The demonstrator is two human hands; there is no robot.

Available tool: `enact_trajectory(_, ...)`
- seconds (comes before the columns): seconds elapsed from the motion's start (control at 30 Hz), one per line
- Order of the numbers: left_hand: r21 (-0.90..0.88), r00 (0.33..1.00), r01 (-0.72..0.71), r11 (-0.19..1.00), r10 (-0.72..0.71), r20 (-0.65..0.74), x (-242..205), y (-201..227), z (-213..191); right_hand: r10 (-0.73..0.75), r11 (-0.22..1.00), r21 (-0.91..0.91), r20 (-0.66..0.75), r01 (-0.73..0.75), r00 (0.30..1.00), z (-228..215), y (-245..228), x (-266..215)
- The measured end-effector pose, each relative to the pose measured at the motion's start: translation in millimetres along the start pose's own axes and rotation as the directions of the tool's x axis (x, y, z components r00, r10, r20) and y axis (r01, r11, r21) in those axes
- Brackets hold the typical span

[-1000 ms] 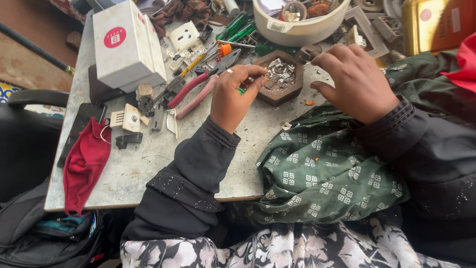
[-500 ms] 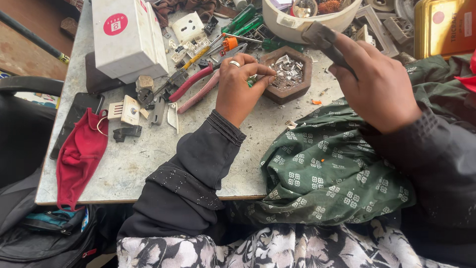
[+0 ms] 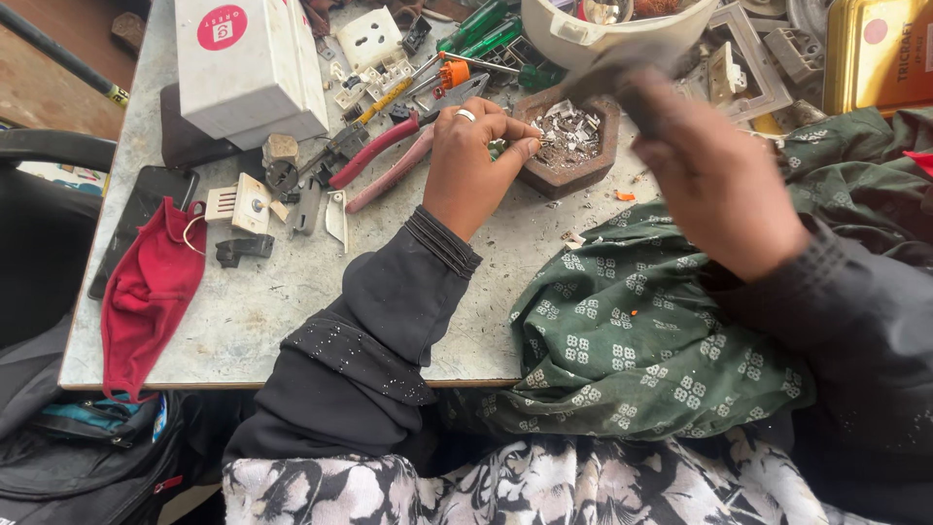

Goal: The person uses pliers and a hammer to break apart small electrical components on a cluttered workbench. They separate the pieces by hand and place the resulting fragments into a small container.

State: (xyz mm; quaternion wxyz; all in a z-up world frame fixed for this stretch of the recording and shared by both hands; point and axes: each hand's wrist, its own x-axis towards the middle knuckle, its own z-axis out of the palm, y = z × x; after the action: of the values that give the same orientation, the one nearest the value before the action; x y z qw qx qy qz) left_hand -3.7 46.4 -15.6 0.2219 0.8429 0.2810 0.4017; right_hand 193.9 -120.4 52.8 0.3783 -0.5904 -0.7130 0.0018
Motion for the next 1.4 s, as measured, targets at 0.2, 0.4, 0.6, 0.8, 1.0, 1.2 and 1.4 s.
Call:
enact_trajectory(0.2,-0.009,1.0,-0.016,1.0,0.016,0.003,3.5,9.2,-6.0,0.155,0.948,-0.297,0.127,-0.111,0.98,3.6,19.4,-3.5)
enact_trajectory(0.4,-0.134,0.975,-0.223,0.966,0.219,-0.045,3.8,22.5,-12.9,-0.017,0.93,-0.366,0.037,0.029,0.999,-11.4,19.7,9.6)
enact_trajectory(0.6,-0.19,0.915,-0.402,0.896,0.402,-0.044,-6.6,46.5,-5.7,-0.016,0.951,0.306,0.155,-0.033,0.988,-8.2,-4.6,4.7)
enact_trajectory(0.8,-0.363,0.975,-0.171,0.916,0.21,0.07,-10.8,56.8,-8.0,-0.037,0.999,-0.019,-0.427,0.032,0.904,-69.1,45.8,-43.0)
enact_trajectory(1.0,-0.285,0.975,-0.174,0.943,0.204,0.082,-9.8,57.0,-10.3,-0.065,0.914,-0.164,-0.963,-0.372,0.263,-223.8,131.7,-156.8)
enact_trajectory(1.2,-0.252,0.97,-0.195,0.948,0.224,0.093,-8.9,52.7,-4.2,-0.074,0.721,-0.329,-0.912,-0.61,0.403,-231.6,175.5,-202.5)
enact_trajectory(1.4,-0.3,0.983,-0.123,0.946,0.157,0.093,-11.1,51.3,-5.6,-0.046,0.745,-0.269,-0.933,-0.61,0.356,-225.1,170.2,-204.0)
